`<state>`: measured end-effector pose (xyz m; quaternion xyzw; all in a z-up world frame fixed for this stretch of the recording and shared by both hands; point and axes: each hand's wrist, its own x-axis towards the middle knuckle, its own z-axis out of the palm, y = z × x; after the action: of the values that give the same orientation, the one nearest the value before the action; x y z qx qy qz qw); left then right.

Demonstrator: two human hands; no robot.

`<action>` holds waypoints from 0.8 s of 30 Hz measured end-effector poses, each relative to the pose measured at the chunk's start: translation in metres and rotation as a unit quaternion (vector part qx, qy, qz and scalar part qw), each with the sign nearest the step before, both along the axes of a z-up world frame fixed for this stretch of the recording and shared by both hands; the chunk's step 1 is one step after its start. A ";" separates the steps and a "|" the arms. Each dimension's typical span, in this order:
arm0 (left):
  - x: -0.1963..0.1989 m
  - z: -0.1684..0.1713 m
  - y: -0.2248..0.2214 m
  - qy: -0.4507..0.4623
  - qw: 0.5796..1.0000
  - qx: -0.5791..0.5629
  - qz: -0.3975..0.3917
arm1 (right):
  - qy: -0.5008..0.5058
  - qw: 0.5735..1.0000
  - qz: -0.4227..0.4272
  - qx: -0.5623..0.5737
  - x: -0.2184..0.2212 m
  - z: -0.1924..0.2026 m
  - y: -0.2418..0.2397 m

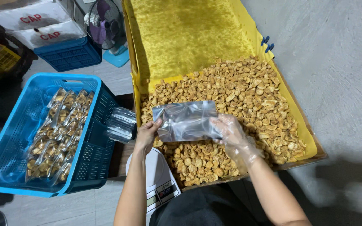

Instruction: The person packages snacks by filling plastic bags from a large container, weighing them on a digital scale, and placing the filled bags into a blue crate.

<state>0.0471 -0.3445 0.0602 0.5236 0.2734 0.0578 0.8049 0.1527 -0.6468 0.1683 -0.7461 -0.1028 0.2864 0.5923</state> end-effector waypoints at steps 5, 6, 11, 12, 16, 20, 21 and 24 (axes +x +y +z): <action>-0.002 0.018 0.010 -0.024 0.997 -0.047 -0.064 | 0.079 0.985 -0.140 -0.055 -0.015 0.050 -0.010; -0.003 0.025 0.011 -0.007 0.995 -0.054 -0.079 | 0.080 0.985 -0.140 -0.055 -0.018 0.056 -0.009; 0.003 0.020 0.006 0.000 0.991 -0.102 -0.083 | -0.021 0.996 -0.084 -0.027 0.002 0.027 -0.020; 0.004 0.015 0.005 -0.020 0.990 -0.103 -0.093 | -0.020 0.996 -0.085 -0.027 0.011 0.012 -0.015; 0.012 0.029 -0.015 0.084 0.989 0.095 -0.073 | -0.074 0.993 0.063 0.061 0.011 -0.029 0.002; -0.003 0.100 -0.044 -0.062 0.958 0.269 -0.079 | -0.395 0.870 0.150 -0.254 -0.001 -0.024 0.043; -0.005 0.117 -0.053 -0.107 0.902 0.394 -0.142 | -0.394 0.870 0.152 -0.254 -0.004 -0.018 0.047; 0.000 0.147 -0.093 -0.051 0.772 0.620 -0.130 | -0.413 0.866 0.158 -0.232 -0.013 0.004 0.059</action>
<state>0.0467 -0.4371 0.2068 0.9360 0.0656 0.1362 0.3180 0.1401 -0.5873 0.1722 -0.8858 -0.3853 0.0579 0.2521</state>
